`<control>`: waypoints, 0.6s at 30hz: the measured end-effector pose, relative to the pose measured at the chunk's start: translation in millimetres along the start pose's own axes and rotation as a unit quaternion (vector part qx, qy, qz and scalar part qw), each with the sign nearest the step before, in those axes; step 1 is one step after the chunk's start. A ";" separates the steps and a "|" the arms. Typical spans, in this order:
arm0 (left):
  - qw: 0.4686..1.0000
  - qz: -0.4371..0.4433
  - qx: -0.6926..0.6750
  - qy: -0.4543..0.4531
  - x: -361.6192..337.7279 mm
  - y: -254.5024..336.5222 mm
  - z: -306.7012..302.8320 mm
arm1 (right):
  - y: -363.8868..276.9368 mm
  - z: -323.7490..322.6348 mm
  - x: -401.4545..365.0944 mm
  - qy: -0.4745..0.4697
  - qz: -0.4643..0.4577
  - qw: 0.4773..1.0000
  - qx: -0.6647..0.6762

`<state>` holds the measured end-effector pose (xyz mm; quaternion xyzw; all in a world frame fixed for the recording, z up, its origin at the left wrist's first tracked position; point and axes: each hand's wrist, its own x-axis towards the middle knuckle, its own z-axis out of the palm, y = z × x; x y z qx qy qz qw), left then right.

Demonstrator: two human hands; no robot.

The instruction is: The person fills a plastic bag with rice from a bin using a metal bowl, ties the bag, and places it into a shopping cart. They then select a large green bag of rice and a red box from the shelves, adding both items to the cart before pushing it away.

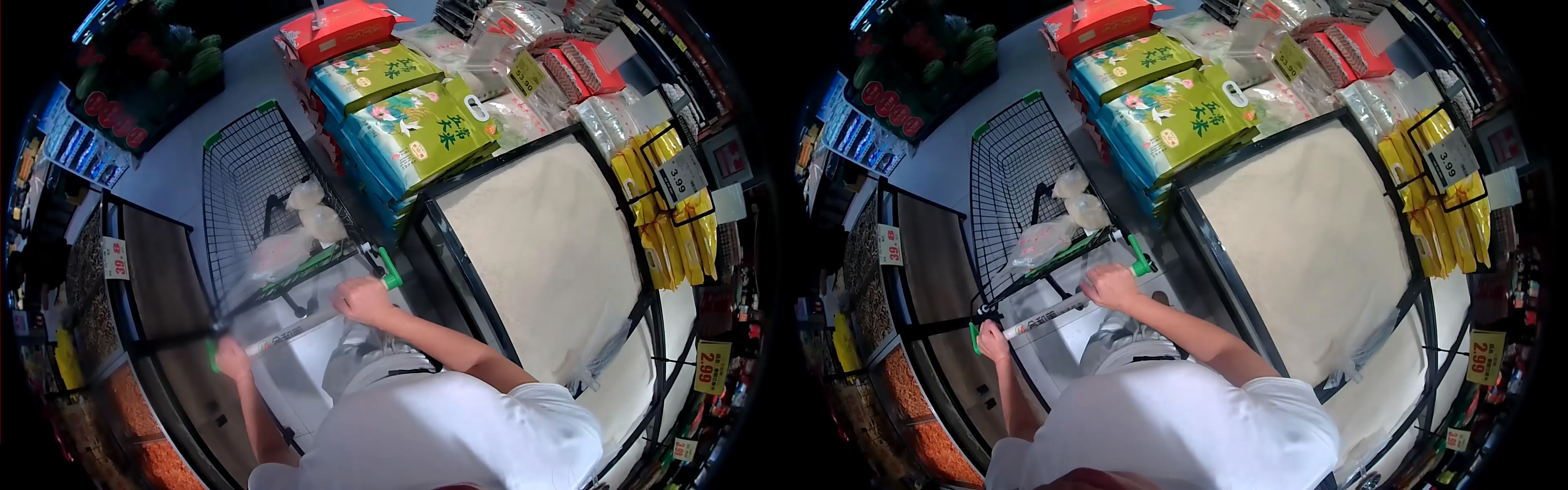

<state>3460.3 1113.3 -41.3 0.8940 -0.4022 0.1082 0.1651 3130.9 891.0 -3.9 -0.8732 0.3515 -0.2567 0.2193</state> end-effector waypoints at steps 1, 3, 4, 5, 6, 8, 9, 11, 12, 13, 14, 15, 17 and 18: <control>1.000 0.011 -0.006 0.009 8.6 -1.2 1.9 | 0.0 3.1 5.0 -0.008 0.008 1.000 0.011; 1.000 0.000 -0.012 -0.012 23.4 -2.9 5.1 | 0.8 7.7 16.8 -0.025 0.015 0.999 0.028; 1.000 -0.001 -0.018 -0.010 30.8 -3.8 8.5 | 1.8 8.6 23.0 -0.033 0.018 0.999 0.036; 1.000 -0.002 -0.019 -0.008 37.9 -4.7 11.5 | 3.4 8.7 29.2 -0.036 0.014 0.998 0.046; 1.000 -0.003 -0.019 -0.007 44.8 -6.4 13.8 | 4.3 8.4 35.9 -0.039 0.010 0.998 0.056; 1.000 0.010 -0.016 0.008 60.2 -20.3 23.5 | 3.6 11.7 48.1 -0.049 0.008 0.996 0.079; 0.999 -0.007 -0.016 -0.028 66.5 -23.5 23.9 | 4.5 13.3 51.1 -0.061 0.003 0.994 0.090; 0.998 -0.012 -0.016 -0.065 85.7 -30.2 22.5 | 4.3 13.5 61.1 -0.128 0.012 0.983 0.129; 0.998 -0.010 0.004 -0.054 89.8 -35.1 23.8 | 2.6 10.5 66.1 -0.146 0.016 0.977 0.154; 0.999 0.010 -0.002 -0.050 95.4 -39.6 25.8 | 1.9 8.2 71.3 -0.164 0.021 0.970 0.179; 0.998 0.031 -0.008 -0.045 103.4 -40.4 27.3 | 1.7 5.3 78.3 -0.181 0.025 0.962 0.204; 0.998 0.046 -0.022 -0.040 111.2 -39.8 29.5 | 3.4 2.7 87.1 -0.205 0.026 0.957 0.206; 0.998 0.026 -0.042 -0.044 122.2 -40.6 33.2 | 5.8 -7.1 103.3 -0.223 0.063 0.924 0.303; 0.998 0.003 -0.040 -0.046 127.3 -34.3 29.3 | 7.8 -13.8 109.8 -0.232 0.082 0.904 0.351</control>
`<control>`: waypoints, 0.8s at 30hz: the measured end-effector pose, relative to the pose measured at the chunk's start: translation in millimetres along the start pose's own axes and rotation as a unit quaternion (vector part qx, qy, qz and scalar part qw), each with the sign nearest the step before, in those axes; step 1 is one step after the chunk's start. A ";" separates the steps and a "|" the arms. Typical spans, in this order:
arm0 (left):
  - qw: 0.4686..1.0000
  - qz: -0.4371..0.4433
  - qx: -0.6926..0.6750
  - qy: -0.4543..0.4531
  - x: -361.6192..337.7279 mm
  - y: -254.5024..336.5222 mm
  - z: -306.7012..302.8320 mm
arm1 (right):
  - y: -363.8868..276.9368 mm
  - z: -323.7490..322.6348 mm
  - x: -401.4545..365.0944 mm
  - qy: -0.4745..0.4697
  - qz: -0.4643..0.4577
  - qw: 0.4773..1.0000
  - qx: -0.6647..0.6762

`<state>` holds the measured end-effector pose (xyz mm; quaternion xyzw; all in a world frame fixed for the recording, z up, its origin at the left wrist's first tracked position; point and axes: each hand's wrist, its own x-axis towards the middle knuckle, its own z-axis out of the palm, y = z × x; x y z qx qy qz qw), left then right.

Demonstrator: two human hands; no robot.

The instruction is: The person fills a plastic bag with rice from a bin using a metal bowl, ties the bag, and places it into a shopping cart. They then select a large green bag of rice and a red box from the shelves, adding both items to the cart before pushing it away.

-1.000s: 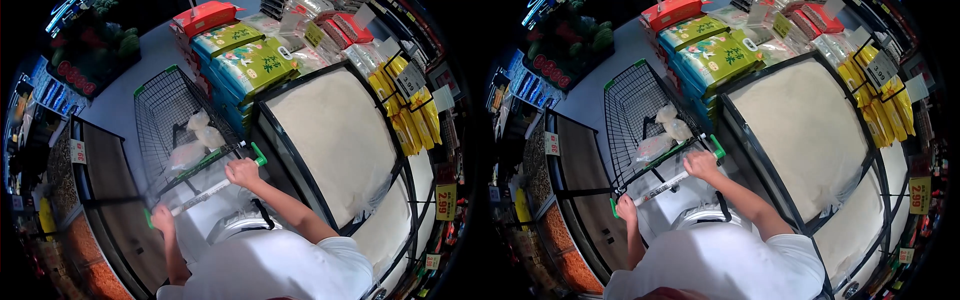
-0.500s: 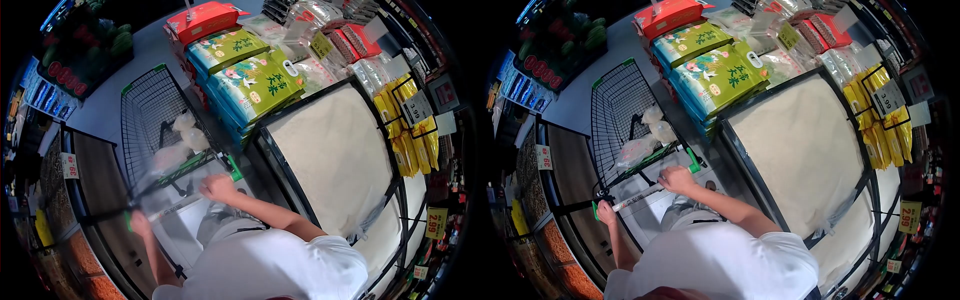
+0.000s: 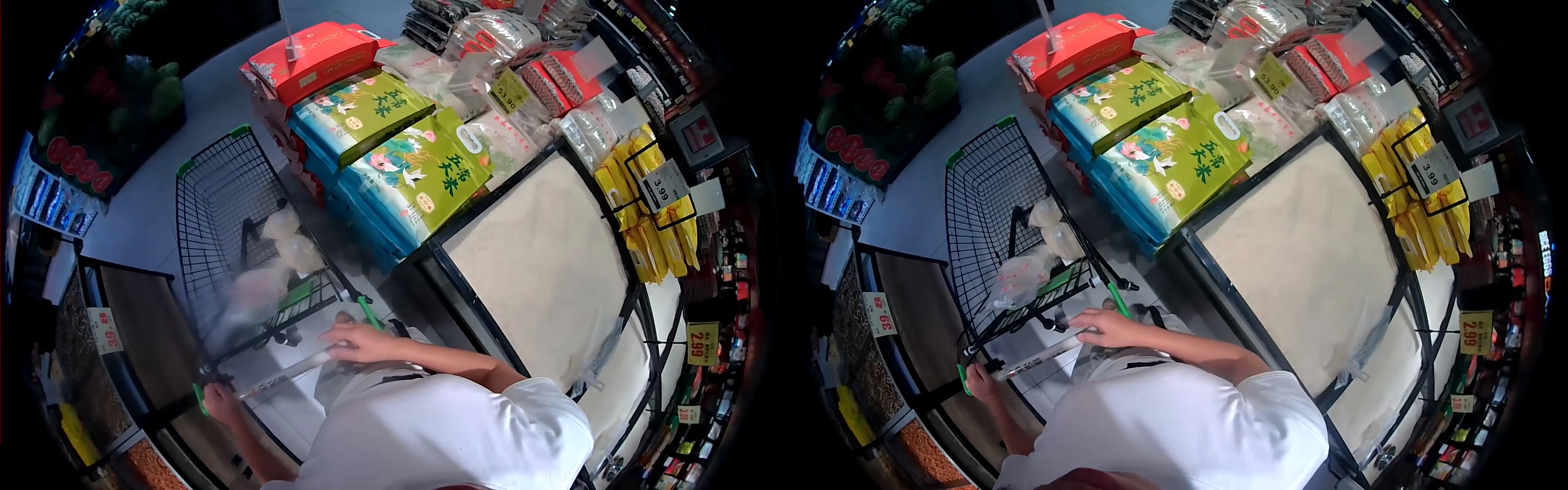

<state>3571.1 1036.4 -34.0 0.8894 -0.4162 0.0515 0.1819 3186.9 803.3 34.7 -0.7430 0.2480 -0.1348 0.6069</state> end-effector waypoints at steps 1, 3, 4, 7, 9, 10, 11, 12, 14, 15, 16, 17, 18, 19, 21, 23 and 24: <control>0.999 -0.016 -0.039 0.000 7.4 7.9 -4.8 | -4.8 -10.4 0.4 0.018 0.008 1.000 0.012; 0.998 -0.013 -0.056 -0.020 19.2 3.5 -2.6 | -11.4 -38.2 -2.6 0.055 0.021 0.998 0.038; 0.998 -0.010 -0.050 -0.022 23.1 -0.3 -0.2 | -10.3 -56.5 -5.2 0.088 0.045 0.994 0.050; 0.998 0.009 -0.038 -0.043 31.7 -10.8 0.9 | 3.3 -119.1 -19.4 0.250 0.062 0.966 -0.027; 0.998 0.007 -0.012 -0.062 37.1 -33.3 10.1 | 19.6 -166.0 -23.7 0.381 0.052 0.923 -0.010; 0.999 0.015 -0.006 -0.052 41.1 -33.7 11.0 | 41.3 -191.8 -26.8 0.438 0.084 0.895 0.010; 0.998 0.011 0.000 -0.063 47.0 -35.7 14.5 | 56.8 -217.5 -28.1 0.497 0.072 0.865 0.005; 0.998 0.008 -0.003 -0.065 51.6 -31.3 15.0 | 74.3 -245.9 -33.8 0.529 0.069 0.845 -0.025; 0.998 -0.003 -0.006 -0.061 59.7 -18.6 10.2 | 94.4 -295.4 -36.0 0.556 0.084 0.825 -0.057; 0.997 -0.016 -0.001 -0.077 62.9 -21.1 8.8 | 110.2 -319.9 -35.6 0.561 0.091 0.819 -0.085; 0.999 -0.012 0.012 -0.040 59.9 -15.8 9.0 | 117.2 -342.4 -32.9 0.565 0.098 0.811 -0.112; 1.000 -0.007 0.026 -0.003 57.3 -9.6 10.4 | 123.7 -364.5 -32.4 0.559 0.127 0.801 -0.173; 0.999 0.000 0.042 0.032 57.5 -2.7 8.4 | 126.7 -382.3 -31.1 0.551 0.158 0.786 -0.230; 0.993 -0.032 0.099 0.047 55.3 22.6 4.3 | 142.9 -402.5 -29.2 0.549 0.146 0.785 -0.249; 0.988 0.008 0.084 0.129 68.7 86.8 7.1 | 177.6 -439.3 -20.6 0.553 0.159 0.774 -0.267; 0.986 -0.046 -0.071 0.144 81.5 179.2 18.8 | 204.6 -464.1 -13.9 0.548 0.180 0.765 -0.284; 0.962 -0.117 -0.217 0.117 82.3 226.8 29.8 | 214.3 -473.3 -9.4 0.543 0.195 0.760 -0.300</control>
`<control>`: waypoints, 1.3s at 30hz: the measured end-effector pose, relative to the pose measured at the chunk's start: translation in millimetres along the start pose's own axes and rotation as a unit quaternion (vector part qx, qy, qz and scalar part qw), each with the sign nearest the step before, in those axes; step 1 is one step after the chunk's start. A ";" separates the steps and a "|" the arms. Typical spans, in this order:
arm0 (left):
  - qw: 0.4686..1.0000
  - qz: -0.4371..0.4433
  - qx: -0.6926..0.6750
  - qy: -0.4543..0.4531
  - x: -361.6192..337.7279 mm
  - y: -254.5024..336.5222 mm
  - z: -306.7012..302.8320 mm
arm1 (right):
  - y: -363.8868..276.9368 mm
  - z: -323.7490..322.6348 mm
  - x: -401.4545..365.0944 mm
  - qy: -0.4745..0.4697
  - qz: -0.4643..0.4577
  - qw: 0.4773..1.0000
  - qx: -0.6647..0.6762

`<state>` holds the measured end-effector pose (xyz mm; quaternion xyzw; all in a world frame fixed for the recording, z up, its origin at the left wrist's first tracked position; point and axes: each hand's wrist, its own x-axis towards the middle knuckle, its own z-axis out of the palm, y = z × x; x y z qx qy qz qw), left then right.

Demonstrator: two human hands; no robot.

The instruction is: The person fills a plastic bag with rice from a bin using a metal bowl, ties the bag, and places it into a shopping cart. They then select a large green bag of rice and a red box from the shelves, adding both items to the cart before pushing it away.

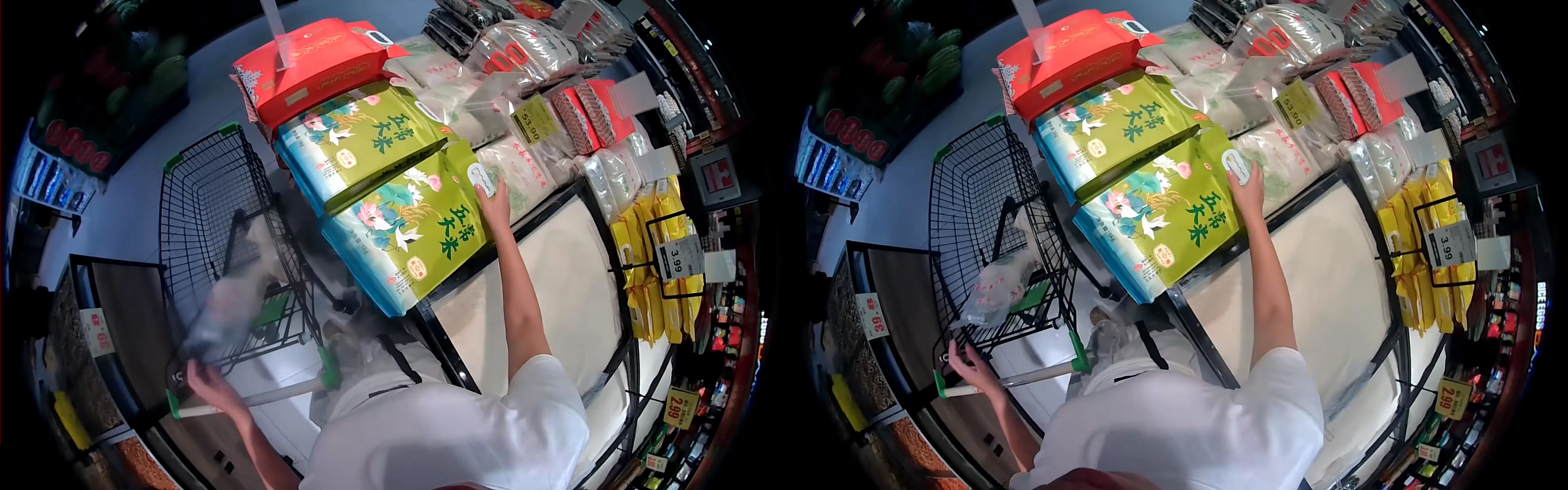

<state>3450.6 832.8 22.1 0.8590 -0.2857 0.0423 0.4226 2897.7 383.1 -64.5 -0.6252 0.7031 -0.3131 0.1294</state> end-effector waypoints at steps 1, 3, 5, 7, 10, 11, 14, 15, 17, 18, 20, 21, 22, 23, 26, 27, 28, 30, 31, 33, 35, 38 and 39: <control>0.998 0.005 -0.035 -0.050 -13.6 12.4 26.2 | 6.5 6.9 9.1 -0.002 0.001 1.000 -0.023; 0.929 -0.193 -0.263 -0.175 -38.1 82.5 88.6 | 10.7 13.6 24.2 -0.061 0.041 0.997 -0.006; 0.767 -0.340 -0.426 -0.338 -59.9 128.4 148.0 | 15.4 12.2 38.0 -0.113 0.067 0.991 0.010; 0.739 -0.370 -0.361 -0.433 -80.4 165.5 194.4 | 19.8 12.5 46.0 -0.113 0.066 0.991 0.010; 0.721 -0.392 -0.328 -0.468 -96.6 208.7 223.8 | 40.0 27.9 60.1 -0.131 0.057 0.988 0.053; 0.734 -0.382 -0.335 -0.451 -102.9 216.1 228.4 | 50.4 34.0 65.0 -0.141 0.053 0.986 0.073; 0.744 -0.386 -0.338 -0.428 -108.6 222.9 238.7 | 34.0 16.1 71.7 -0.189 0.163 0.950 0.186; 0.724 -0.415 -0.330 -0.440 -109.2 216.2 245.5 | 15.0 0.7 67.1 -0.181 0.157 0.947 0.212; 0.693 -0.446 -0.335 -0.456 -107.9 215.1 251.7 | -8.6 -20.2 64.2 -0.254 0.130 0.940 0.186; 0.682 -0.448 -0.349 -0.460 -106.0 218.2 252.9 | -22.2 -30.3 61.5 -0.290 0.116 0.934 0.172; 0.646 -0.462 -0.390 -0.465 -107.6 207.0 257.4 | -75.0 -53.1 38.2 -0.360 0.067 0.919 0.144; 0.623 -0.472 -0.423 -0.458 -112.1 187.1 271.5 | -95.5 -59.3 30.9 -0.342 0.069 0.923 0.163; 0.599 -0.480 -0.455 -0.451 -113.7 175.6 278.1 | -112.2 -68.6 23.8 -0.325 0.071 0.925 0.182; 0.598 -0.456 -0.472 -0.460 -110.8 178.8 276.3 | -127.2 -84.2 17.6 -0.339 0.081 0.912 0.216; 0.481 -0.525 -0.528 -0.462 -97.4 168.6 270.7 | -183.8 -135.3 -10.1 -0.379 0.096 0.878 0.277; 0.484 -0.528 -0.525 -0.460 -94.6 170.1 265.7 | -191.8 -151.2 -14.9 -0.391 0.075 0.870 0.292; 0.487 -0.524 -0.520 -0.468 -87.1 172.5 257.6 | -199.3 -166.6 -19.2 -0.387 0.052 0.867 0.310; 0.486 -0.528 -0.506 -0.478 -79.5 176.0 233.2 | -220.5 -194.6 -31.4 -0.391 0.058 0.826 0.401; 0.502 -0.523 -0.495 -0.479 -76.9 173.7 227.2 | -236.6 -204.3 -41.3 -0.372 0.042 0.827 0.420; 0.485 -0.513 -0.511 -0.491 -60.6 182.5 202.0 | -260.6 -214.0 -59.4 -0.347 0.035 0.784 0.513; 0.500 -0.498 -0.488 -0.514 -45.6 186.3 178.2 | -280.9 -217.8 -68.0 -0.406 -0.012 0.668 0.624; 0.462 -0.502 -0.508 -0.526 -19.6 171.8 151.6 | -303.3 -208.3 -82.0 -0.486 -0.064 0.533 0.689; 0.448 -0.505 -0.516 -0.528 -8.0 163.0 141.1 | -316.4 -202.9 -92.2 -0.472 -0.067 0.538 0.695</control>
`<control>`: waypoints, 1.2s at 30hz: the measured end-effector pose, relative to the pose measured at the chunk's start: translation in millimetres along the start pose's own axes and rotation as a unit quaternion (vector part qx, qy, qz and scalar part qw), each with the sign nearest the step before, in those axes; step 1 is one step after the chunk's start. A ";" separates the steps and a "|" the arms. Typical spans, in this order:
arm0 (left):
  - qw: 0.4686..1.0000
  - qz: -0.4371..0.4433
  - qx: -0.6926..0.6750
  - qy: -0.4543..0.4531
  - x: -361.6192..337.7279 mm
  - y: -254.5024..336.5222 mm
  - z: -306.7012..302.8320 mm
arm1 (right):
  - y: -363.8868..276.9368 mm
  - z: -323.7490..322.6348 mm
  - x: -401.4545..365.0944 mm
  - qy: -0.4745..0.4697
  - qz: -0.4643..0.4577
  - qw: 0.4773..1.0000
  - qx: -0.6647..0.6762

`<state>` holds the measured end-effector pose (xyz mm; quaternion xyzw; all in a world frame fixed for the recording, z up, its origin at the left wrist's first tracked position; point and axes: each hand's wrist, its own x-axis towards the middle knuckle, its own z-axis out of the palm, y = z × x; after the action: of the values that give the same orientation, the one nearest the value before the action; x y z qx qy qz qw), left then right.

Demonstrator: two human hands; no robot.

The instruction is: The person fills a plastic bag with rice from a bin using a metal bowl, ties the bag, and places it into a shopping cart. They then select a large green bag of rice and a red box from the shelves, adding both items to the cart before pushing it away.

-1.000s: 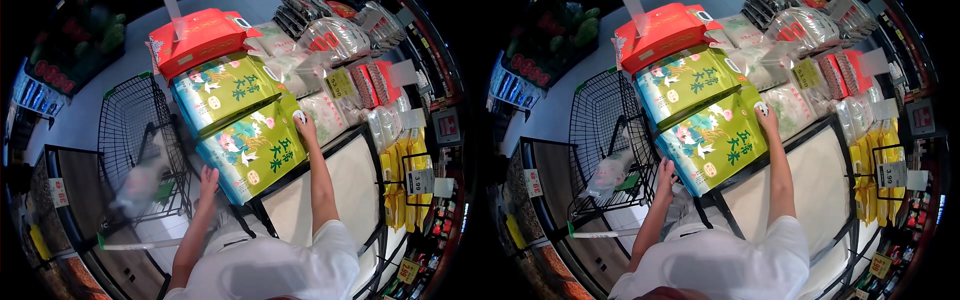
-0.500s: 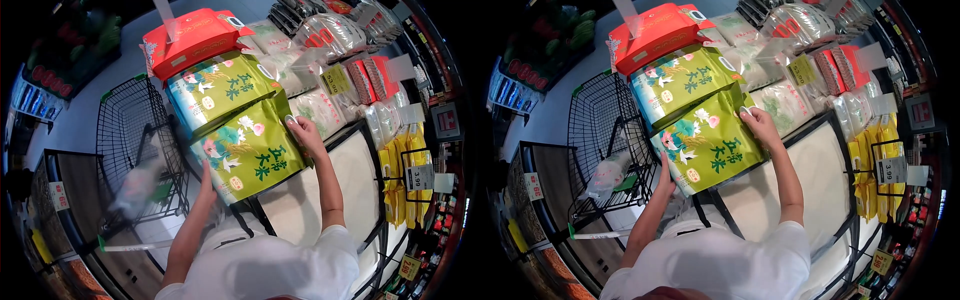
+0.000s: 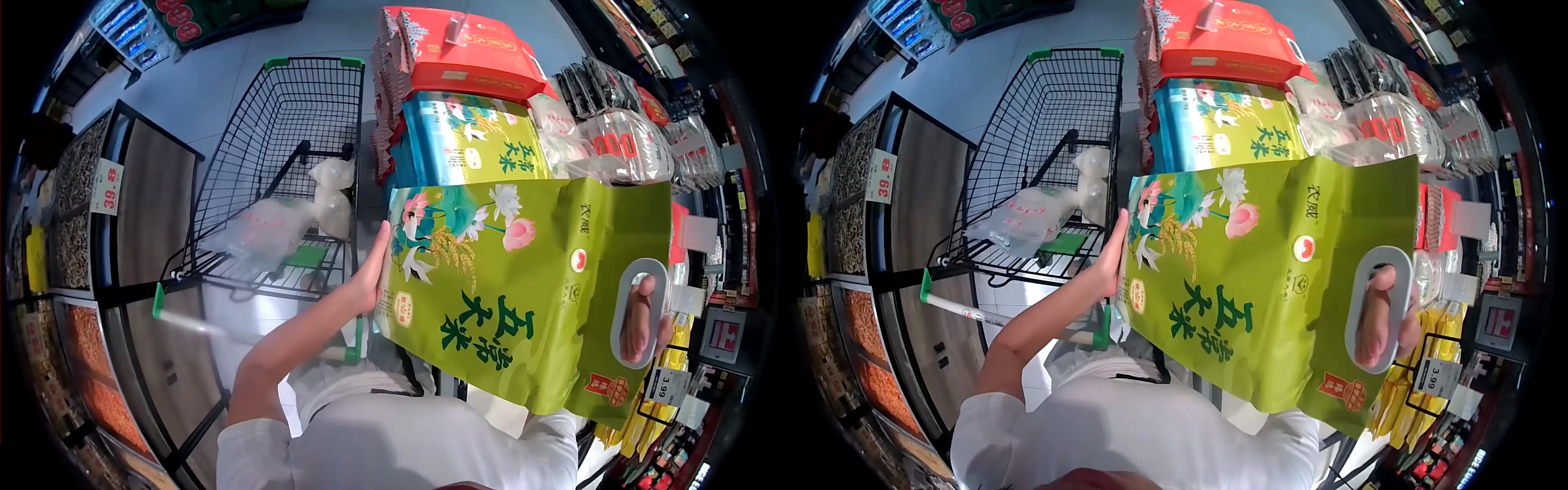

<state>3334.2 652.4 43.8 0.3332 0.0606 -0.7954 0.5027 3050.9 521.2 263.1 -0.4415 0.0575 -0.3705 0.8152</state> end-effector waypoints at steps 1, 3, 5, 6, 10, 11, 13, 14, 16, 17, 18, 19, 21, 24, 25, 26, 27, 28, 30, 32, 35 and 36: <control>1.000 -0.004 -0.010 -0.011 -12.1 11.2 -8.6 | 13.2 14.6 7.1 0.015 -0.012 1.000 -0.008; 0.999 -0.012 -0.030 -0.033 -26.0 27.4 -19.7 | 39.2 42.3 22.7 0.042 -0.036 0.998 -0.032; 0.997 -0.014 -0.049 -0.052 -30.6 35.4 -26.1 | 58.4 63.5 36.0 0.064 -0.056 0.995 -0.060; 0.996 -0.006 -0.063 -0.068 -28.7 35.0 -29.8 | 65.2 72.9 44.4 0.071 -0.061 0.993 -0.073; 0.984 0.016 -0.133 -0.113 -61.8 78.1 -98.0 | 139.3 143.6 97.8 0.106 -0.069 0.982 -0.139; 0.978 0.046 -0.153 -0.134 -68.1 90.3 -124.4 | 160.6 163.9 114.7 0.115 -0.067 0.978 -0.159; 0.962 0.108 -0.184 -0.171 -63.5 105.0 -144.1 | 183.8 185.8 140.6 0.135 -0.069 0.971 -0.183; 0.953 0.138 -0.196 -0.187 -60.9 113.1 -144.0 | 191.2 193.2 152.5 0.146 -0.066 0.967 -0.197; 0.948 0.156 -0.204 -0.188 -59.7 144.6 -155.3 | 210.8 209.4 181.0 0.167 -0.050 0.957 -0.230; 0.949 0.161 -0.210 -0.173 -53.7 155.4 -172.2 | 222.8 216.5 197.8 0.175 -0.035 0.952 -0.249; 0.950 0.165 -0.215 -0.157 -47.4 166.2 -189.4 | 234.3 219.3 213.6 0.172 -0.010 0.947 -0.270; 0.950 0.169 -0.219 -0.142 -43.2 177.8 -204.5 | 244.5 218.9 228.9 0.154 0.027 0.942 -0.296; 0.946 0.189 -0.253 -0.066 -33.8 191.8 -231.4 | 269.7 208.3 255.1 0.073 0.112 0.926 -0.353; 0.960 0.197 -0.191 0.061 -41.2 215.7 -250.3 | 337.0 206.2 278.2 0.072 0.203 0.901 -0.376; 0.959 0.187 -0.188 0.105 -50.1 221.5 -250.3 | 365.3 199.4 281.7 0.042 0.203 0.903 -0.376; 0.952 0.220 -0.213 0.011 -40.6 220.2 -266.4 | 393.0 195.7 285.2 0.049 0.215 0.906 -0.361; 0.948 0.222 -0.229 0.006 -39.0 221.2 -273.8 | 415.4 189.2 287.6 0.057 0.241 0.900 -0.358; 0.944 0.223 -0.244 -0.001 -35.8 223.7 -277.8 | 439.3 180.4 286.3 0.065 0.241 0.901 -0.354; 0.940 0.225 -0.256 0.015 -38.7 225.6 -281.9 | 496.1 145.8 274.4 0.075 0.235 0.902 -0.355; 0.923 0.244 -0.296 0.027 -20.2 221.1 -301.8 | 546.4 113.7 257.4 0.093 0.267 0.891 -0.356; 0.913 0.281 -0.286 0.070 -6.9 222.1 -321.5 | 630.0 74.3 215.7 0.093 0.256 0.867 -0.416; 0.909 0.286 -0.292 0.079 -0.6 223.8 -332.7 | 637.6 78.6 216.6 0.087 0.258 0.849 -0.454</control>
<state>3678.5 687.4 -158.8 0.2362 0.2324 -0.5355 0.7768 3592.5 646.6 -125.1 -0.6975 0.4018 -0.1169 0.5818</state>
